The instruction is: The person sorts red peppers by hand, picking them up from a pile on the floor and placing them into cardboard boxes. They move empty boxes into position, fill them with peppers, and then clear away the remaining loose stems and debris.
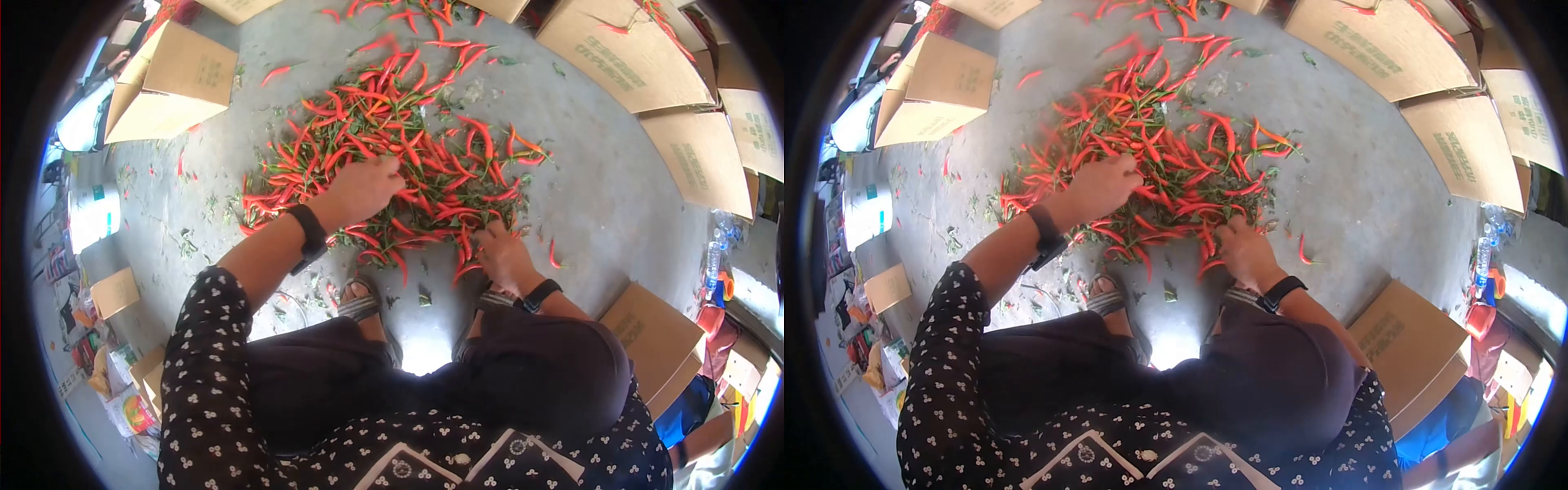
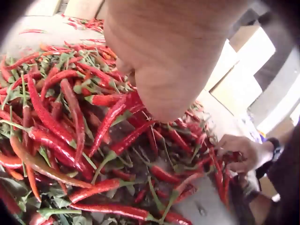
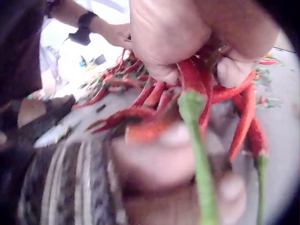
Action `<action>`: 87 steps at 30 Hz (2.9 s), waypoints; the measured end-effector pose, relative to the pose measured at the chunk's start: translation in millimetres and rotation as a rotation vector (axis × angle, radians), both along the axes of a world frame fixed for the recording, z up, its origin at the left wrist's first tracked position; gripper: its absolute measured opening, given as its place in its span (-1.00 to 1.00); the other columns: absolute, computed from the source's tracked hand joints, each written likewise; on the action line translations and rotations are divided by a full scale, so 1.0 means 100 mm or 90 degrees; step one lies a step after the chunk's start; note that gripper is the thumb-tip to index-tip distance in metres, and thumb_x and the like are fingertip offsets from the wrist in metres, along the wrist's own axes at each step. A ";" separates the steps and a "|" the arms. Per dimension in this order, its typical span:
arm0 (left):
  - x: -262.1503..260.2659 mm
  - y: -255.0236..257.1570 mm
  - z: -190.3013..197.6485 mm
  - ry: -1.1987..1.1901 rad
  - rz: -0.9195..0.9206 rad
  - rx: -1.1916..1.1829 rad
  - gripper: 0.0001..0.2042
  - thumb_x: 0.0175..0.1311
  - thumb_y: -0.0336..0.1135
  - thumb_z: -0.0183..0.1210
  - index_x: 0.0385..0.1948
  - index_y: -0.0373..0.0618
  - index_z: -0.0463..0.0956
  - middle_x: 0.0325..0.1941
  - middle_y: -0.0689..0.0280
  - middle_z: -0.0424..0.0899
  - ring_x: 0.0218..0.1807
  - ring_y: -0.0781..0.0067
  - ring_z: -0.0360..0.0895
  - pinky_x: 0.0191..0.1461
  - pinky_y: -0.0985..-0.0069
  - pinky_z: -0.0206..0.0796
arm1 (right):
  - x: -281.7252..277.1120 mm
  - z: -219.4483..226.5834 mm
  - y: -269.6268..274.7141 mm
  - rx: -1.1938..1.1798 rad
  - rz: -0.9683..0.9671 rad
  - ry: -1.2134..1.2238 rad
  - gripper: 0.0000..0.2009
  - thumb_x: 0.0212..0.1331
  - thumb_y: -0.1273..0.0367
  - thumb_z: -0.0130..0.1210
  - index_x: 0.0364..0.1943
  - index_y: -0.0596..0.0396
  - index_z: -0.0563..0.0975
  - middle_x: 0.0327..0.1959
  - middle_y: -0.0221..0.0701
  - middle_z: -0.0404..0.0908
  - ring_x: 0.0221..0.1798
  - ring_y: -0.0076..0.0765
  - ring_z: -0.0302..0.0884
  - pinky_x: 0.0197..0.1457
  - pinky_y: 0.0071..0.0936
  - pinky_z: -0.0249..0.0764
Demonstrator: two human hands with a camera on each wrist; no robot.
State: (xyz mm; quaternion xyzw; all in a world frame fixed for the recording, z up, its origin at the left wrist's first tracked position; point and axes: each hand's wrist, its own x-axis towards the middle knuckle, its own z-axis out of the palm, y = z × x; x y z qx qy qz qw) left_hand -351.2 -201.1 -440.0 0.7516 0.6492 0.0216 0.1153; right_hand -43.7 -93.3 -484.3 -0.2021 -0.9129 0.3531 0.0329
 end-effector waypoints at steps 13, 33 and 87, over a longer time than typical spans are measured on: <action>0.15 0.18 -0.09 -0.118 0.002 -0.026 -0.78 0.03 -0.37 0.11 -0.25 -0.14 0.45 -0.36 0.19 0.54 -0.24 0.15 0.54 -0.18 0.25 0.41 | 0.21 -0.08 0.11 0.080 -0.110 -0.040 -0.79 -0.02 0.44 0.10 -0.25 0.06 0.46 -0.31 -0.20 0.49 -0.30 0.02 0.51 -0.27 -0.11 0.42; 1.03 -0.07 -0.40 -0.070 -0.153 -0.203 -0.82 0.12 -0.34 0.05 -0.28 -0.20 0.41 -0.44 0.19 0.55 -0.36 0.09 0.60 -0.36 0.22 0.46 | 0.47 0.00 0.10 -0.045 -0.119 -0.278 -0.69 -0.11 0.31 0.18 -0.25 0.14 0.48 -0.29 -0.16 0.53 -0.20 0.03 0.52 -0.10 -0.15 0.43; 1.36 0.63 0.61 -0.640 0.315 -0.297 -0.32 0.08 -0.60 -0.04 0.33 -0.29 -0.05 -0.07 0.04 0.54 -0.13 0.26 0.57 -0.09 0.39 0.42 | -0.26 0.58 0.18 -1.024 -0.412 0.099 -0.81 0.08 0.57 0.04 -0.19 0.14 0.51 -0.40 -0.43 0.57 -0.45 -0.47 0.51 -0.44 -0.46 0.45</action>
